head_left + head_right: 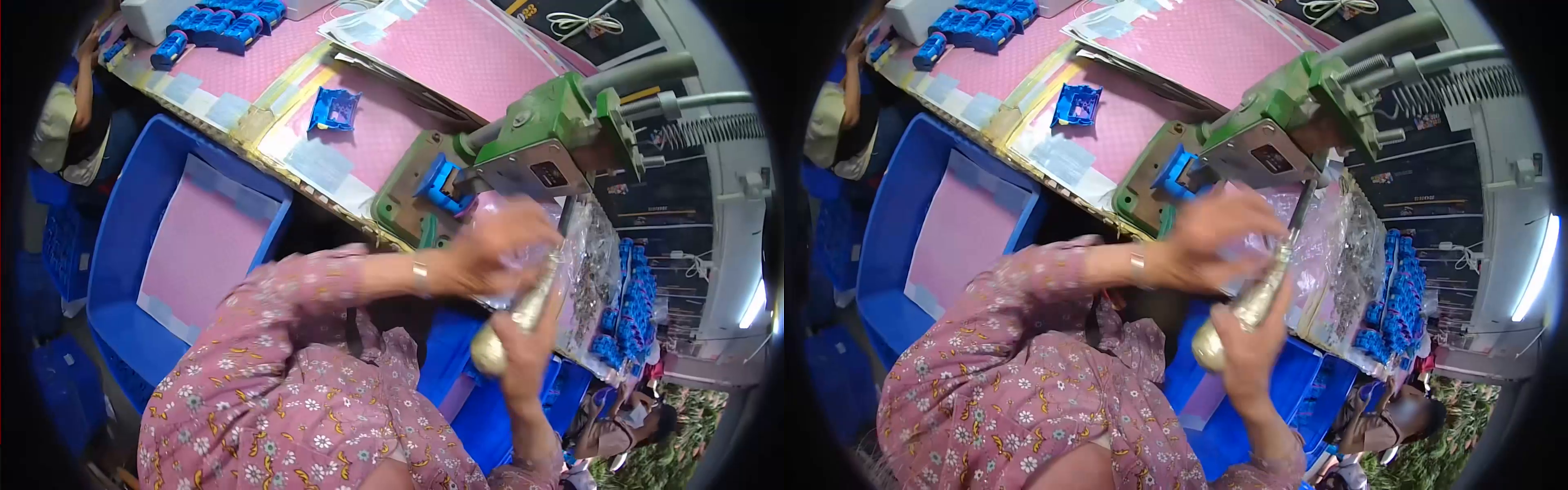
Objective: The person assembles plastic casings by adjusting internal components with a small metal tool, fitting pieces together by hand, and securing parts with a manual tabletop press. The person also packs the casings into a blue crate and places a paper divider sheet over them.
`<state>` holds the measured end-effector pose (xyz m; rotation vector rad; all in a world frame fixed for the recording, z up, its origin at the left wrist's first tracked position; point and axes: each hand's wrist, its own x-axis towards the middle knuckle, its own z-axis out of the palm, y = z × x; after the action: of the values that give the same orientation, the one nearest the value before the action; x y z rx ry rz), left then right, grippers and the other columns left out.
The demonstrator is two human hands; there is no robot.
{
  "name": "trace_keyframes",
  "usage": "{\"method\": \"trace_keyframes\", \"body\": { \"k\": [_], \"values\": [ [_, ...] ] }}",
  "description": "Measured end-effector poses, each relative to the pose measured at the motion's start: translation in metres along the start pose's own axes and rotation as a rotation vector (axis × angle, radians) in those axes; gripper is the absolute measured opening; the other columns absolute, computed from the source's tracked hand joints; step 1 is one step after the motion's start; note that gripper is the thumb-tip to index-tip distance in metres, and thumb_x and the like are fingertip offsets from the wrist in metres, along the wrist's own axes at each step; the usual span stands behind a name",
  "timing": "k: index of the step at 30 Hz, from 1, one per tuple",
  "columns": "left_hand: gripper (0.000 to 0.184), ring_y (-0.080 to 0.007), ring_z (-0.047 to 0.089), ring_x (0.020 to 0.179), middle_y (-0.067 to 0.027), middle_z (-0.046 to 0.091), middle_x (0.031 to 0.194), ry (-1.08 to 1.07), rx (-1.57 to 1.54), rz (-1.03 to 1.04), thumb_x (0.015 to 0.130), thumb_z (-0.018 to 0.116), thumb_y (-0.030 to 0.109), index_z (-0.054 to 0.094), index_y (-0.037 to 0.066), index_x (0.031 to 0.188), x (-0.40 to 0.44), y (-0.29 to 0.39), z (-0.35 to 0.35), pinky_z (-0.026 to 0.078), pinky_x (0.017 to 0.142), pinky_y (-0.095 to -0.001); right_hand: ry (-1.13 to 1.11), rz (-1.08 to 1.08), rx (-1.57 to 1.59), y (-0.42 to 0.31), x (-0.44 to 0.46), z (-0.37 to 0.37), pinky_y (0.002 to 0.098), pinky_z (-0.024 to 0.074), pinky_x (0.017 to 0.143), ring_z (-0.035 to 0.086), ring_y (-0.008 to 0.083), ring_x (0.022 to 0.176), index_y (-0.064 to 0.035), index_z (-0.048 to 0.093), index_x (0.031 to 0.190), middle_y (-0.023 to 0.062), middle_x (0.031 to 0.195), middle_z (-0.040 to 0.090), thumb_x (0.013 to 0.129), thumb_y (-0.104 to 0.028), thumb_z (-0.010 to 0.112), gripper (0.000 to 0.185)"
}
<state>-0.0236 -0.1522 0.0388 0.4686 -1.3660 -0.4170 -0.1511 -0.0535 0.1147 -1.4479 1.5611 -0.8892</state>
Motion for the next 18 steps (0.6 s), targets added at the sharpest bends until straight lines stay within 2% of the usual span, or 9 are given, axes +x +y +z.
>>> {"method": "trace_keyframes", "body": {
  "k": [1,2,3,6,8,9,12,16,18],
  "values": [
    [0.029,-0.0287,0.063,0.088,-0.0135,0.066,0.097,0.052,0.135,0.055,0.074,0.075,0.009,0.066,0.001,0.100,-0.011,-0.024,-0.035,0.052,0.078,-0.0376,0.085,-0.219,-0.106,-0.003,0.001,-0.018,0.0416,0.0262,0.118,0.035,0.0311,0.143,0.0046,0.018,0.154,0.0208,0.153,0.037,0.070,0.002,0.067,0.097],
    [0.028,-0.0272,0.062,0.084,-0.0119,0.065,0.094,0.172,0.387,0.067,0.075,0.073,0.007,0.066,0.000,0.100,-0.014,-0.039,-0.073,0.052,0.078,-0.0366,0.086,-0.357,-0.028,-0.028,0.004,-0.032,0.0403,0.0207,0.120,0.028,0.0315,0.146,0.0050,0.022,0.154,0.0223,0.156,0.030,0.071,-0.013,0.065,0.095],
    [0.030,-0.0262,0.062,0.084,-0.0113,0.065,0.095,0.359,0.485,-0.247,0.078,0.076,0.013,0.066,-0.001,0.102,-0.020,-0.047,-0.106,0.052,0.078,-0.0350,0.109,-0.455,-0.033,-0.052,0.008,-0.047,0.0405,0.0243,0.119,0.033,0.0319,0.143,0.0065,0.027,0.150,0.0230,0.152,0.035,0.076,-0.015,0.061,0.085],
    [0.051,-0.0265,0.066,0.084,-0.0156,0.065,0.104,0.290,1.347,-0.549,0.083,0.077,0.041,0.067,-0.002,0.109,-0.045,-0.112,-0.222,0.053,0.077,-0.0380,0.137,-0.640,-0.091,-0.125,0.051,-0.099,0.0412,0.0350,0.114,0.047,0.0332,0.132,0.0111,0.041,0.140,0.0251,0.139,0.049,0.092,-0.022,0.047,0.059],
    [0.058,-0.0284,0.069,0.078,-0.0152,0.070,0.094,0.128,1.501,-0.607,0.080,0.076,0.049,0.068,-0.001,0.108,-0.053,-0.130,-0.253,0.054,0.073,-0.0380,0.063,-0.595,-0.015,-0.168,0.105,-0.120,0.0416,0.0421,0.111,0.057,0.0341,0.125,0.0142,0.050,0.134,0.0265,0.131,0.059,0.102,-0.027,0.038,0.053],
    [0.062,-0.0275,0.071,0.074,-0.0132,0.072,0.079,-0.030,1.423,-0.811,0.077,0.076,0.054,0.070,-0.001,0.104,-0.047,-0.134,-0.261,0.054,0.070,-0.0386,-0.037,-0.392,0.250,-0.188,0.147,-0.143,0.0414,0.0437,0.110,0.057,0.0337,0.126,0.0152,0.048,0.134,0.0274,0.132,0.058,0.105,-0.024,0.035,0.051],
    [0.065,-0.0350,0.069,0.087,-0.0212,0.071,0.091,-0.040,1.190,-0.957,0.073,0.075,0.060,0.071,0.002,0.102,-0.039,-0.136,-0.266,0.053,0.077,-0.0453,0.258,-0.433,0.251,-0.192,0.186,-0.117,0.0396,0.0510,0.101,0.064,0.0335,0.113,0.0110,0.050,0.134,0.0224,0.131,0.060,0.105,-0.032,0.035,0.054],
    [0.062,-0.0341,0.069,0.086,-0.0194,0.071,0.089,0.037,1.235,-0.768,0.076,0.076,0.055,0.070,0.000,0.104,-0.043,-0.135,-0.262,0.053,0.076,-0.0457,0.431,-0.767,0.284,-0.088,0.214,-0.107,0.0333,0.0506,0.075,0.062,0.0225,0.081,-0.0014,0.062,0.095,0.0115,0.087,0.063,0.098,-0.026,0.040,0.033],
    [0.048,-0.0317,0.064,0.081,-0.0151,0.065,0.089,0.198,1.460,-0.338,0.084,0.075,0.040,0.066,0.000,0.109,-0.034,-0.105,-0.226,0.051,0.074,-0.0451,0.453,-0.828,0.018,0.011,0.220,-0.084,0.0312,0.0491,0.065,0.059,0.0181,0.071,-0.0028,0.062,0.079,0.0082,0.075,0.061,0.094,-0.021,0.042,0.031]
  ]
}}
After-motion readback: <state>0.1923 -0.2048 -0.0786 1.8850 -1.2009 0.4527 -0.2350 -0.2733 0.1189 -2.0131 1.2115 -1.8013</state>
